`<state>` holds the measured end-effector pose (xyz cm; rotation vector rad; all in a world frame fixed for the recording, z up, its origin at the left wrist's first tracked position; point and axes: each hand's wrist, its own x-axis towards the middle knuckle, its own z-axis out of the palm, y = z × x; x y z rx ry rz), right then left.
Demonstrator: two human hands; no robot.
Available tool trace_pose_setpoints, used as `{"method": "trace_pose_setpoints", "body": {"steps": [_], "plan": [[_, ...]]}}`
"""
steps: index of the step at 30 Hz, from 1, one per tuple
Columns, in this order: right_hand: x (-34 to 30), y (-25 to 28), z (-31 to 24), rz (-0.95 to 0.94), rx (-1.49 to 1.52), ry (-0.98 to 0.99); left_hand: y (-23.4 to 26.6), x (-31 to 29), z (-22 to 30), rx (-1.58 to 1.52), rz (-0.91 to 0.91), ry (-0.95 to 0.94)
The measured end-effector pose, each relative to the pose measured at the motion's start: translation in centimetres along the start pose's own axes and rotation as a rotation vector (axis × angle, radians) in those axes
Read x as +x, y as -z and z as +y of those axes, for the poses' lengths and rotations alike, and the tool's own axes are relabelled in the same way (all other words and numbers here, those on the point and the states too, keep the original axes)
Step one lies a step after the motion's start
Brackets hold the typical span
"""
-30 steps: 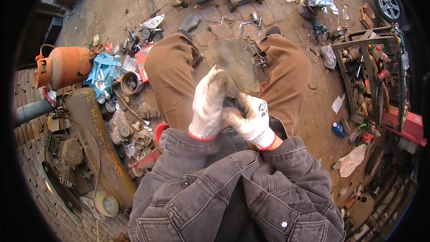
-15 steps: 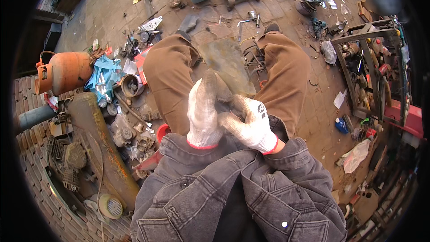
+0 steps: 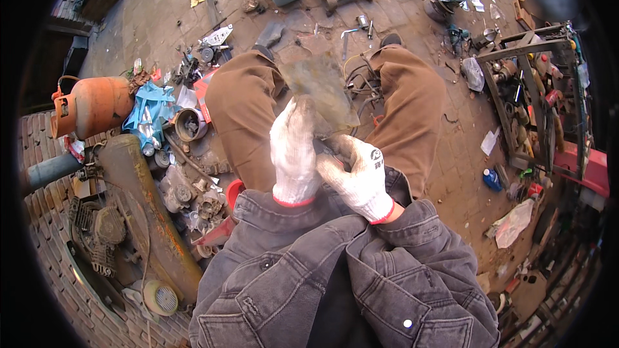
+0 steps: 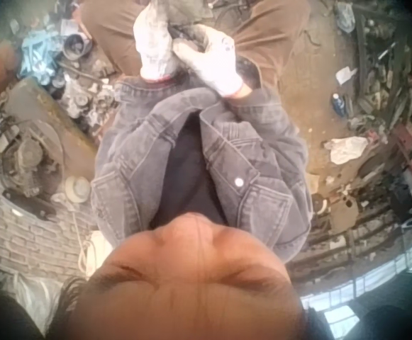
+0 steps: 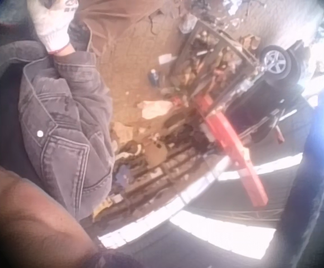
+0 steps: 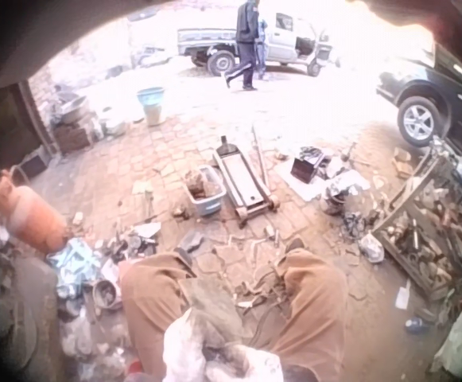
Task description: The person sits on the ground and strips the outer sheath of a black cable, then uses a flat metal tool to scrape and clean the exposed conductors. They repeatedly twist and inspect the wires while handling the cable with gloved hands.
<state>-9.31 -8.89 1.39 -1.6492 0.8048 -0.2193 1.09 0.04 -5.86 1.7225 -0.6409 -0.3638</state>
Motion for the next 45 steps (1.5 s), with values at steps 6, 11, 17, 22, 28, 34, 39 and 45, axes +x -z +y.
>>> {"method": "trace_pose_setpoints", "body": {"steps": [6,11,17,22,28,34,39,45], "plan": [[0.0,0.3,0.5,-0.013,-0.077,-0.009,-0.8,1.6,2.1,-0.593,-0.015,0.471],[0.6,0.5,0.7,0.114,-0.266,0.372,-0.9,2.5,3.1,-1.214,-0.147,0.721],[1.6,1.1,0.9,0.175,-0.294,0.382,-1.2,1.7,4.0,-1.049,-0.12,0.649],[1.7,0.5,1.3,0.221,-0.359,0.48,-1.4,1.6,4.0,-0.905,0.029,0.543],[2.3,0.7,2.3,0.18,-0.464,0.57,-1.8,2.4,2.9,-0.966,0.053,0.687],[2.4,1.1,3.0,0.102,-0.53,0.508,-1.8,3.3,1.9,-0.956,0.041,0.841],[2.3,0.4,3.1,0.184,-0.486,0.379,-3.1,3.6,2.0,-0.905,0.197,0.768],[2.3,0.7,3.5,0.148,-0.455,0.41,-3.0,3.4,3.1,-0.752,0.228,0.682]]}}
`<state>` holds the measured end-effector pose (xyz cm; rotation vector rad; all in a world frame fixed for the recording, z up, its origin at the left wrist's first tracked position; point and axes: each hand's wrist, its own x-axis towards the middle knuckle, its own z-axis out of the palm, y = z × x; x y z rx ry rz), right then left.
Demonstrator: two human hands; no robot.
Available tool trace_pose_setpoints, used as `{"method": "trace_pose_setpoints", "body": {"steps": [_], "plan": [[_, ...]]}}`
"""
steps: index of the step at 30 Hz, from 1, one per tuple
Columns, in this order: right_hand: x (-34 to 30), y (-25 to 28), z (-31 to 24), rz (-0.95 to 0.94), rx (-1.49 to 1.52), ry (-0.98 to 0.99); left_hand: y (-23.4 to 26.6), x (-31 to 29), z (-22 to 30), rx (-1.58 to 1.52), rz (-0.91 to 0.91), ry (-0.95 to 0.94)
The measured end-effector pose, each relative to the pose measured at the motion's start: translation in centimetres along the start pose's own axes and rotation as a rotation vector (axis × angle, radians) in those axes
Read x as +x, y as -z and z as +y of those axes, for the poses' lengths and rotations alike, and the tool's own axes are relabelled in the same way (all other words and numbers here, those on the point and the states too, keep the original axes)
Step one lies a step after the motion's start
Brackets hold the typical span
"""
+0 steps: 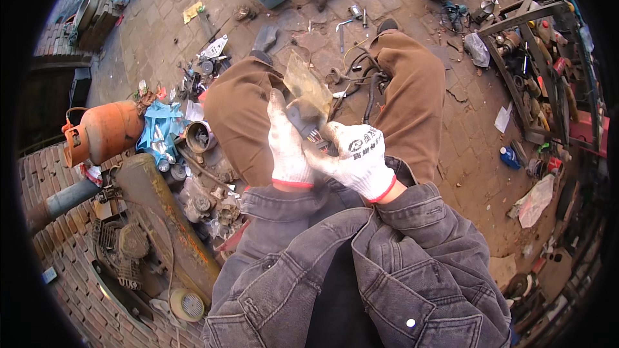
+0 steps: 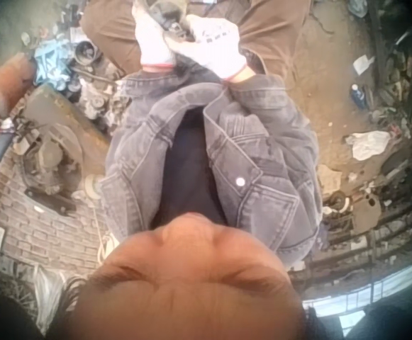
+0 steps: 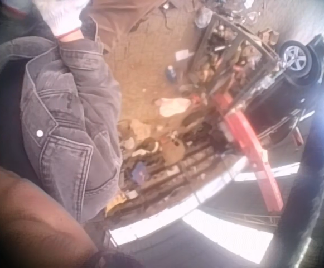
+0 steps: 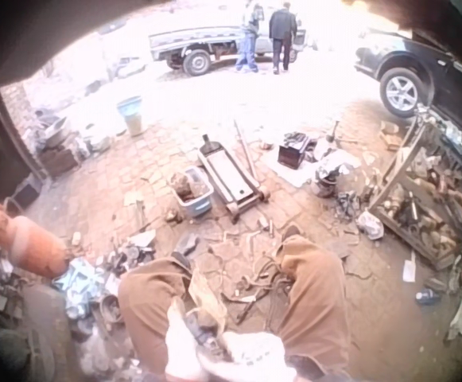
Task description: The person sits on the ground and strips the outer sheath of a black cable, then uses a flat metal tool to scrape and clean the exposed conductors. They repeatedly twist and inspect the wires while handling the cable with gloved hands.
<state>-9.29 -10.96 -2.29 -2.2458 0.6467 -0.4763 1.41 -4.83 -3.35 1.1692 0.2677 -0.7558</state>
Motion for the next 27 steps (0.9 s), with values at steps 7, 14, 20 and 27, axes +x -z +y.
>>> {"method": "trace_pose_setpoints", "body": {"steps": [7,14,20,27], "plan": [[-0.3,-0.1,-0.5,-0.102,0.169,-0.068,1.1,1.6,1.9,-0.223,-0.04,0.432],[0.3,0.7,-1.9,-0.125,0.229,-0.142,1.5,2.1,2.7,-0.237,-0.135,0.297],[0.4,0.9,-2.9,-0.162,0.267,-0.181,2.8,1.8,2.5,-0.214,-0.283,0.272],[0.5,0.7,-3.4,-0.06,0.183,-0.093,3.3,1.8,1.7,-0.128,-0.03,0.299]]}}
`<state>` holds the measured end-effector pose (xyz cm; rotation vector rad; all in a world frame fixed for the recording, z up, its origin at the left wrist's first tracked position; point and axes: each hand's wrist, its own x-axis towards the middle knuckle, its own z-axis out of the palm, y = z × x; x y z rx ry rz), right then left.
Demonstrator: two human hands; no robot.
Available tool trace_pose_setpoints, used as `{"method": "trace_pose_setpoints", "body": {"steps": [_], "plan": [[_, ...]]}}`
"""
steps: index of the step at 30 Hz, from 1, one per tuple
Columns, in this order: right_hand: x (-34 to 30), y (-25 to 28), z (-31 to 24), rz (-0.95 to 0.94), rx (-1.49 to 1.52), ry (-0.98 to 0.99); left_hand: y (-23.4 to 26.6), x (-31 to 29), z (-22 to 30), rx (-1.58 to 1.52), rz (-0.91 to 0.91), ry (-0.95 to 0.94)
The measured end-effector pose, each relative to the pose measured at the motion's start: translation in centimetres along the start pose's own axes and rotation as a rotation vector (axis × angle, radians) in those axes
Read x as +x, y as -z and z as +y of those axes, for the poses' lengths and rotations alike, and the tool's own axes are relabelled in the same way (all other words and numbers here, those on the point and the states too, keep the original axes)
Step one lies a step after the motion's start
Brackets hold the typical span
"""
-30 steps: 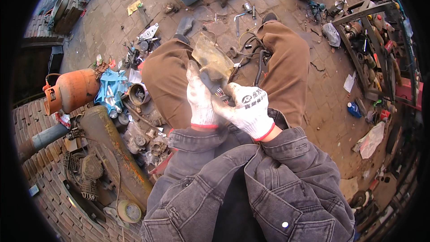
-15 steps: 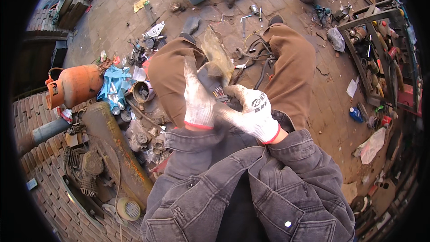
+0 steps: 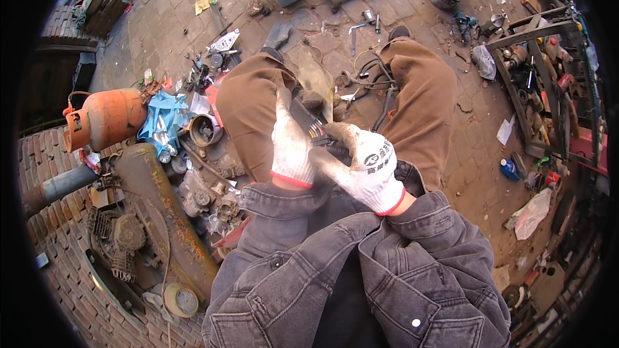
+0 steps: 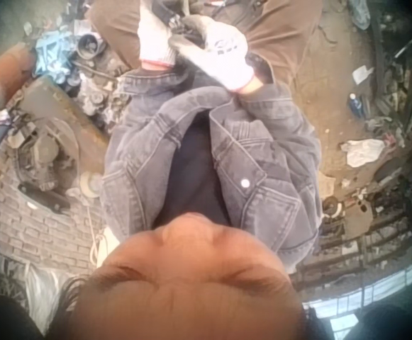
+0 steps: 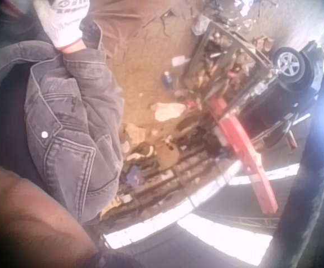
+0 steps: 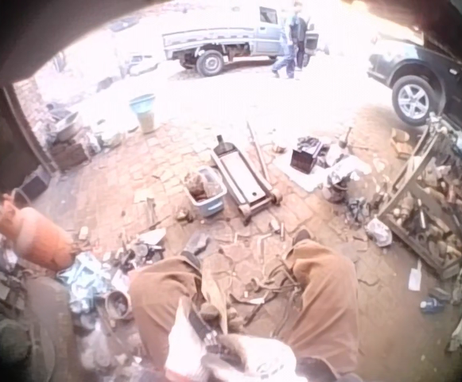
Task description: The person sits on the ground and strips the outer sheath of a black cable, then uses a flat metal tool to scrape and clean the exposed conductors. They repeatedly twist and inspect the wires while handling the cable with gloved hands.
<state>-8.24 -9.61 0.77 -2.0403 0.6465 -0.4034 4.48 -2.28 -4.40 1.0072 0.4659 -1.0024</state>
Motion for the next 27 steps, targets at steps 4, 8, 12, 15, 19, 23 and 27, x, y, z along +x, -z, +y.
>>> {"method": "trace_pose_setpoints", "body": {"steps": [4,8,12,15,19,23,27], "plan": [[0.3,0.0,0.1,-0.007,0.083,-0.055,-0.3,-0.3,0.3,0.526,0.063,-0.389],[0.3,0.2,0.5,0.009,0.065,0.042,-0.9,-0.3,0.5,-0.135,-0.212,-0.153],[0.3,0.1,0.8,0.096,0.042,0.129,0.6,-0.4,-0.6,-0.251,-0.153,-0.249],[0.4,0.0,0.9,0.136,0.117,0.101,2.2,-0.5,-1.9,0.158,-0.173,-0.472],[0.6,0.1,0.9,0.146,0.136,0.134,1.4,-0.9,-3.1,0.12,-0.229,-0.725],[0.6,0.0,0.4,0.107,0.148,0.089,-0.9,-2.9,-1.8,-0.021,-0.197,-0.698],[0.8,-0.4,0.1,0.109,0.146,0.125,-1.4,-3.6,-1.6,0.03,-0.098,-0.814]]}}
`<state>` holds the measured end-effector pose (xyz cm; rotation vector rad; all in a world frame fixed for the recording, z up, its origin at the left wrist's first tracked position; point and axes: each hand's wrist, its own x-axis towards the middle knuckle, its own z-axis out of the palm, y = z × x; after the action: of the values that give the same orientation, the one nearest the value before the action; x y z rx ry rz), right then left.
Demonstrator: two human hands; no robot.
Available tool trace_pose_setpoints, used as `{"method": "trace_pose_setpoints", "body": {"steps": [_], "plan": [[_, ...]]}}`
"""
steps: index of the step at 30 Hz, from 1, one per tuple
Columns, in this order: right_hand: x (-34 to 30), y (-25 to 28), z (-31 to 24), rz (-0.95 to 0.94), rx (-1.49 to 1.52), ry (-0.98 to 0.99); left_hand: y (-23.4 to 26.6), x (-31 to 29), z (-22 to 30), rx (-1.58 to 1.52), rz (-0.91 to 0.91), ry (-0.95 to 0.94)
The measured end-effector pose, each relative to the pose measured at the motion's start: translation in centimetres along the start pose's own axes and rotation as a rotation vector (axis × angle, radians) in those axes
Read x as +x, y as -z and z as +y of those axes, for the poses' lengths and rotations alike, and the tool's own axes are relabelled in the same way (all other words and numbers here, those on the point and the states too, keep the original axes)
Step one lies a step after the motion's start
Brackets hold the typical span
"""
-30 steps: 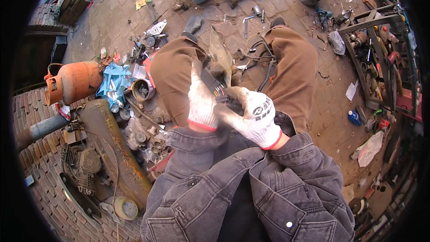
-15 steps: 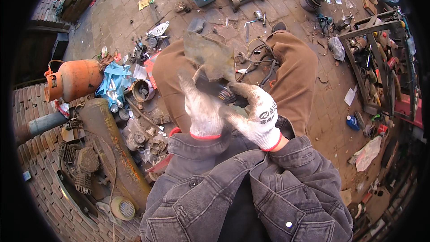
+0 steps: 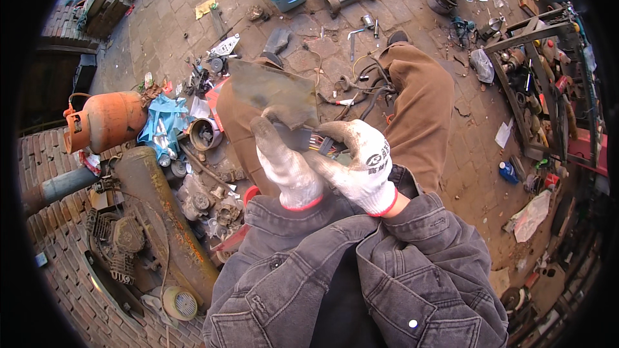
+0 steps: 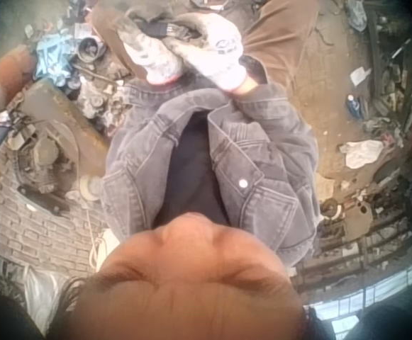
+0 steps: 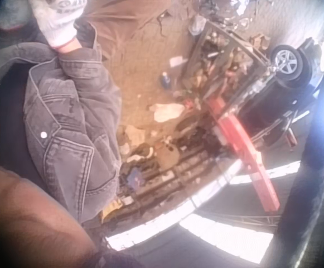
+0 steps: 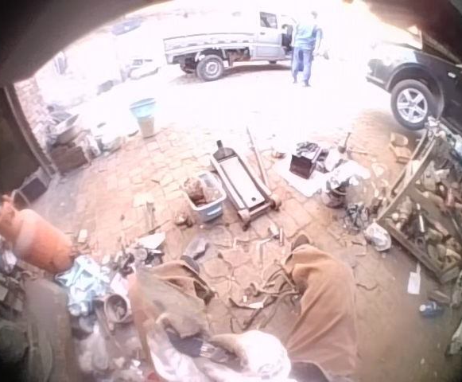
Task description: The person sits on the ground and strips the outer sheath of a black cable, then uses a flat metal tool to scrape and clean the exposed conductors. They repeatedly twist and inspect the wires while handling the cable with gloved hands.
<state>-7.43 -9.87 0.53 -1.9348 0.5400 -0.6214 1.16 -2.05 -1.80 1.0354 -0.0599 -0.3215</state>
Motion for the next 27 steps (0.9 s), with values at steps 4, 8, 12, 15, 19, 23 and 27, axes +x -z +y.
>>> {"method": "trace_pose_setpoints", "body": {"steps": [4,8,12,15,19,23,27], "plan": [[0.1,-0.4,-0.5,-0.033,0.058,-0.07,2.0,0.9,-1.9,0.454,0.126,-0.26],[0.1,-0.5,-1.1,-0.015,0.027,-0.024,2.8,1.0,-2.2,0.437,0.2,-0.18],[0.6,-0.2,-1.2,-0.021,0.011,0.057,1.5,0.9,-0.1,0.27,0.179,-0.04],[1.1,0.0,-1.0,-0.01,0.01,0.136,0.5,1.2,1.2,0.349,0.158,-0.014],[1.2,0.1,-1.0,-0.003,-0.035,0.186,-0.4,1.1,1.8,0.284,0.215,0.161],[0.9,0.5,-0.8,-0.036,-0.076,0.169,-0.6,0.8,2.1,0.291,0.196,0.206],[0.9,0.7,0.3,-0.147,-0.01,0.149,-0.1,1.7,1.9,0.413,0.147,0.305]]}}
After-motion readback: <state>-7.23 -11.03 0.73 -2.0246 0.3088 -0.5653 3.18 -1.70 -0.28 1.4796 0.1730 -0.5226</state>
